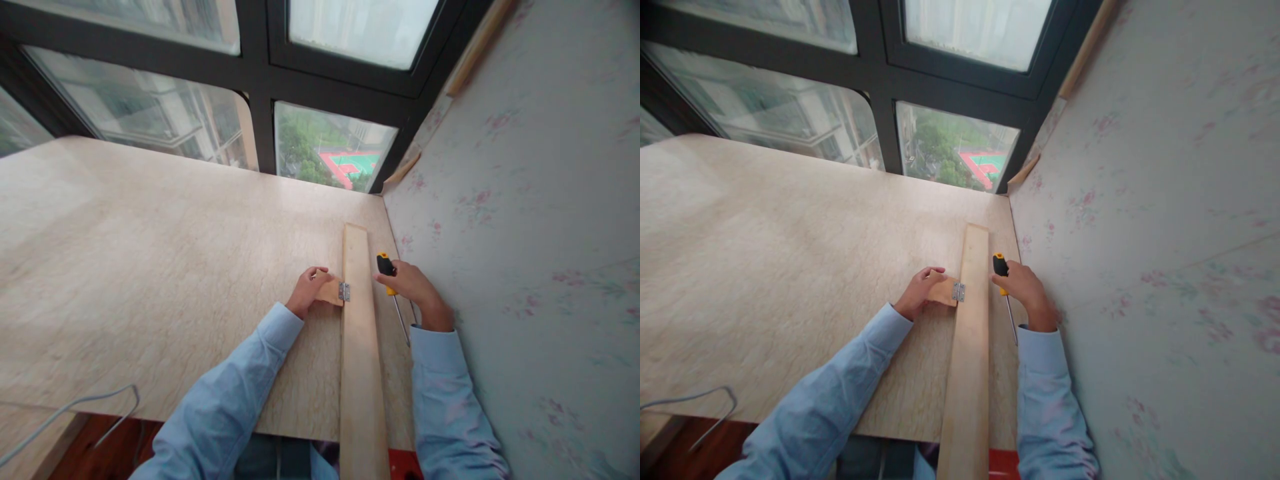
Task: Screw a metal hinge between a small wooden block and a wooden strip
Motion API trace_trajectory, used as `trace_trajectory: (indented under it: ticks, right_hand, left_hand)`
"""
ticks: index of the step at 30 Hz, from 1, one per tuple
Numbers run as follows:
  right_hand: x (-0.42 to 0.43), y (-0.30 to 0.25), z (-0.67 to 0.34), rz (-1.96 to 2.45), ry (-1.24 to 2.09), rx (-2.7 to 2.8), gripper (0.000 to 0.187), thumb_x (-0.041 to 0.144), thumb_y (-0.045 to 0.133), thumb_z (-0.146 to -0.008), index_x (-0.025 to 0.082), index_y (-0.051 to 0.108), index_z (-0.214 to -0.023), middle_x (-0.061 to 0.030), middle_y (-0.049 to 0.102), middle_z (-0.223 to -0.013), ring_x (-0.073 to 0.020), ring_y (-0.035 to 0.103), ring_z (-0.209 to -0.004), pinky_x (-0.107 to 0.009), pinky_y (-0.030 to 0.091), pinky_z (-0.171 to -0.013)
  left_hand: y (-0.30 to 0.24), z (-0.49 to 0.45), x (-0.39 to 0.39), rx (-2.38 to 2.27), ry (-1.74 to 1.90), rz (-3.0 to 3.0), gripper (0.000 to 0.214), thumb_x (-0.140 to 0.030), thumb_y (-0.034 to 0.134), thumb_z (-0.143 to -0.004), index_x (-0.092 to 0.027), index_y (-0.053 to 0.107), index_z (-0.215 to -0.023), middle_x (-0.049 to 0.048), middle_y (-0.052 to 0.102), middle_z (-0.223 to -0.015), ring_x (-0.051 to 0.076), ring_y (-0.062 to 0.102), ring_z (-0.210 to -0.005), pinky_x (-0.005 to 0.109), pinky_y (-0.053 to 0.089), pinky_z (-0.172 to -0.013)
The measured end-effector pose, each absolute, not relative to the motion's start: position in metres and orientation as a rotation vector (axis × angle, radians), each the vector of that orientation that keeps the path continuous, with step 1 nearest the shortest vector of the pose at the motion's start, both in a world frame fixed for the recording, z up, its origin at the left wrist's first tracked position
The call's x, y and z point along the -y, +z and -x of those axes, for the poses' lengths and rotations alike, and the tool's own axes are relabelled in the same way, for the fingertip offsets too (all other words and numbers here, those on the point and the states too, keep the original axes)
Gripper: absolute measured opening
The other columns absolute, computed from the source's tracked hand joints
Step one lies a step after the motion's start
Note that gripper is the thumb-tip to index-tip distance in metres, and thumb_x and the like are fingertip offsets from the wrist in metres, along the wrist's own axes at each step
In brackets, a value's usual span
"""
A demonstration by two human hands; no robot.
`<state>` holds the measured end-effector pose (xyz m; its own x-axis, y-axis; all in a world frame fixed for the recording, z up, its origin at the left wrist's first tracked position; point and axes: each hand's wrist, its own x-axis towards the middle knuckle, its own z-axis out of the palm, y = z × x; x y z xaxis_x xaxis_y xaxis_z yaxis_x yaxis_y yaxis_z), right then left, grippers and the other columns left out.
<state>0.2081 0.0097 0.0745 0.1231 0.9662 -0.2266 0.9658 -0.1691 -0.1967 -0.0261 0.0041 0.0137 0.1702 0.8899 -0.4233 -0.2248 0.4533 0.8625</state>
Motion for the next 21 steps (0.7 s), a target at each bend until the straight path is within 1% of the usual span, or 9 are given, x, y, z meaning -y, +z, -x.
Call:
trace_trajectory:
  ticks: [3,5,8,11,14,16,17,19,21]
  right_hand:
    - [-0.013,0.070,-0.212,2.422,0.518,2.021,0.036,0.043,0.060,-0.084,0.011,0.065,-0.099,-0.0149,0.070,-0.097,-0.0262,0.066,-0.087,-0.028,0.041,-0.063]
    - [-0.014,0.067,-0.214,2.445,0.520,2.008,0.037,0.043,0.060,-0.084,0.011,0.066,-0.101,-0.0157,0.070,-0.098,-0.0271,0.067,-0.089,-0.028,0.042,-0.064]
    - [-0.016,0.063,-0.217,2.477,0.555,1.990,0.039,0.044,0.061,-0.084,0.010,0.067,-0.102,-0.0166,0.071,-0.100,-0.0280,0.068,-0.090,-0.029,0.043,-0.063]
    - [-0.017,0.059,-0.220,2.523,0.608,1.969,0.039,0.041,0.061,-0.084,0.009,0.065,-0.105,-0.0174,0.070,-0.103,-0.0276,0.068,-0.092,-0.028,0.044,-0.063]
    - [-0.018,0.056,-0.222,2.558,0.589,1.977,0.038,0.038,0.060,-0.084,0.009,0.065,-0.107,-0.0184,0.070,-0.107,-0.0288,0.067,-0.098,-0.029,0.045,-0.068]
    - [-0.018,0.054,-0.224,2.573,0.582,1.975,0.038,0.036,0.060,-0.084,0.009,0.064,-0.109,-0.0188,0.069,-0.109,-0.0295,0.066,-0.101,-0.029,0.045,-0.070]
    - [-0.018,0.052,-0.224,2.580,0.582,1.973,0.039,0.036,0.060,-0.084,0.008,0.063,-0.110,-0.0190,0.069,-0.109,-0.0295,0.066,-0.102,-0.029,0.045,-0.071]
    - [-0.018,0.050,-0.226,2.599,0.575,1.967,0.041,0.035,0.060,-0.083,0.007,0.061,-0.113,-0.0200,0.068,-0.110,-0.0298,0.066,-0.102,-0.030,0.046,-0.072]
    - [-0.018,0.047,-0.227,2.613,0.565,1.962,0.044,0.036,0.060,-0.082,0.006,0.059,-0.115,-0.0208,0.068,-0.111,-0.0305,0.066,-0.102,-0.030,0.046,-0.072]
  left_hand:
    - [0.018,0.026,-0.003,-1.091,0.923,-0.678,0.030,-0.036,0.065,-0.075,-0.014,0.058,-0.093,0.0056,0.060,-0.081,0.016,0.060,-0.064,0.023,0.046,-0.046]
    - [0.023,0.027,-0.001,-1.090,0.936,-0.654,0.029,-0.039,0.062,-0.077,-0.014,0.058,-0.091,0.0062,0.060,-0.082,0.016,0.060,-0.065,0.024,0.047,-0.045]
    - [0.031,0.027,0.005,-1.092,0.952,-0.704,0.035,-0.045,0.061,-0.079,-0.013,0.060,-0.094,0.0097,0.063,-0.091,0.018,0.063,-0.073,0.026,0.051,-0.050]
    - [0.037,0.024,0.015,-1.080,1.019,-0.936,0.043,-0.050,0.061,-0.080,-0.012,0.062,-0.101,0.0131,0.065,-0.102,0.022,0.065,-0.086,0.029,0.055,-0.060]
    - [0.038,0.019,0.031,-1.021,1.052,-1.433,0.041,-0.044,0.060,-0.084,-0.014,0.063,-0.111,0.0142,0.065,-0.110,0.023,0.064,-0.098,0.032,0.055,-0.077]
    - [0.038,0.015,0.041,-0.944,1.002,-1.838,0.038,-0.041,0.058,-0.086,-0.016,0.064,-0.114,0.0143,0.065,-0.112,0.025,0.063,-0.103,0.037,0.051,-0.089]
    - [0.037,0.013,0.046,-0.897,0.964,-2.004,0.036,-0.041,0.057,-0.088,-0.017,0.064,-0.114,0.0144,0.065,-0.114,0.025,0.062,-0.105,0.038,0.049,-0.092]
    - [0.035,0.009,0.053,-0.806,0.884,-2.212,0.030,-0.037,0.053,-0.090,-0.019,0.065,-0.111,0.0143,0.066,-0.113,0.026,0.062,-0.106,0.038,0.048,-0.093]
    - [0.033,0.005,0.057,-0.762,0.803,-2.287,0.025,-0.032,0.048,-0.092,-0.019,0.068,-0.101,0.0141,0.067,-0.103,0.024,0.064,-0.098,0.035,0.049,-0.086]
